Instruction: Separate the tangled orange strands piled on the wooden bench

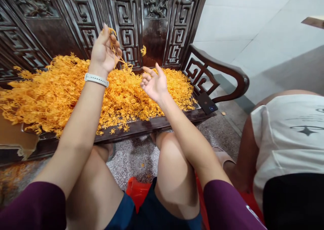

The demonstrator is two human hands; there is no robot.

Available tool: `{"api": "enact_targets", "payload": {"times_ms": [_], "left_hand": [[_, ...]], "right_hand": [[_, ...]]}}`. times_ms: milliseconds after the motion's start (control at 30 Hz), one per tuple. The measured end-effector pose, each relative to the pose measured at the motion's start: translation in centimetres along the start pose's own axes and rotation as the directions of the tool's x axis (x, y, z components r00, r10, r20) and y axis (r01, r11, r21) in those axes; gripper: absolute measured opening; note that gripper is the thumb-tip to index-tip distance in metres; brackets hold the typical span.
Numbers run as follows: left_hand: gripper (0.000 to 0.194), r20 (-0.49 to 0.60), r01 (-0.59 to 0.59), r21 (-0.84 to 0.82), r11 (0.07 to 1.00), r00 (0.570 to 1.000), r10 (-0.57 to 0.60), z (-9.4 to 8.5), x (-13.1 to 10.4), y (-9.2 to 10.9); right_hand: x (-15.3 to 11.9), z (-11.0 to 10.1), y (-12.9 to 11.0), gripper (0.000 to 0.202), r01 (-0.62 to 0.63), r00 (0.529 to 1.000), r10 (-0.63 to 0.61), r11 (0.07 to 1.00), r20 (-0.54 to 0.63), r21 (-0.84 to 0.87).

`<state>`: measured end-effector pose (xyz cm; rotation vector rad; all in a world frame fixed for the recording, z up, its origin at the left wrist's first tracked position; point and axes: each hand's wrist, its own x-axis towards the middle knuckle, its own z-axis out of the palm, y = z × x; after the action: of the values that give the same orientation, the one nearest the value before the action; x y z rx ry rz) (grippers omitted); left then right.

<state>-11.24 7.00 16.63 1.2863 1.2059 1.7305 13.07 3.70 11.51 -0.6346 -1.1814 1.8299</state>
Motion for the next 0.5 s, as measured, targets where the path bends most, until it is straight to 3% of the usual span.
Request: {"api": "enact_targets", "payload": {"times_ms": [67,133,200,300,367,500], "left_hand": [[0.064,0.001,-0.023,-0.076,0.997,1.0,0.023,-0.1,-0.1,2.2],[0.057,0.012,-0.053,-0.169,0.984,0.998,0.056,0.1,-0.6,4.5],[0.039,0.012,-0.084,-0.279,0.957,0.996,0.091,0.6,-1.5,6.5],[0.026,0.036,-0.111,-0.506,0.855,0.988,0.15,2.0,-2.8,8.8],[0.026,0.096,-0.04,-0.648,0.76,0.986,0.133,3.3,-3.7,9.7],[0.027,0.208,0.135,-0.729,0.671,0.978,0.029,8.2,-6.3,10.2]], "right_hand": [[1.0,-1.1,0.8,0.036,-0.141,0.959,0.153,0.988,-0.239,0.067],[1.3,-1.4,1.6,0.021,-0.263,0.921,0.278,0.961,-0.272,0.091],[1.0,-0.8,2.0,0.014,-0.258,0.946,0.255,0.966,-0.198,0.011],[0.2,0.9,1.4,0.047,-0.148,0.989,0.145,0.982,-0.034,-0.119],[-0.3,1.8,0.9,0.058,-0.121,0.99,0.13,0.983,0.061,-0.137],[-0.5,3.3,1.9,0.04,-0.115,0.965,0.186,0.933,0.183,-0.341]]}}
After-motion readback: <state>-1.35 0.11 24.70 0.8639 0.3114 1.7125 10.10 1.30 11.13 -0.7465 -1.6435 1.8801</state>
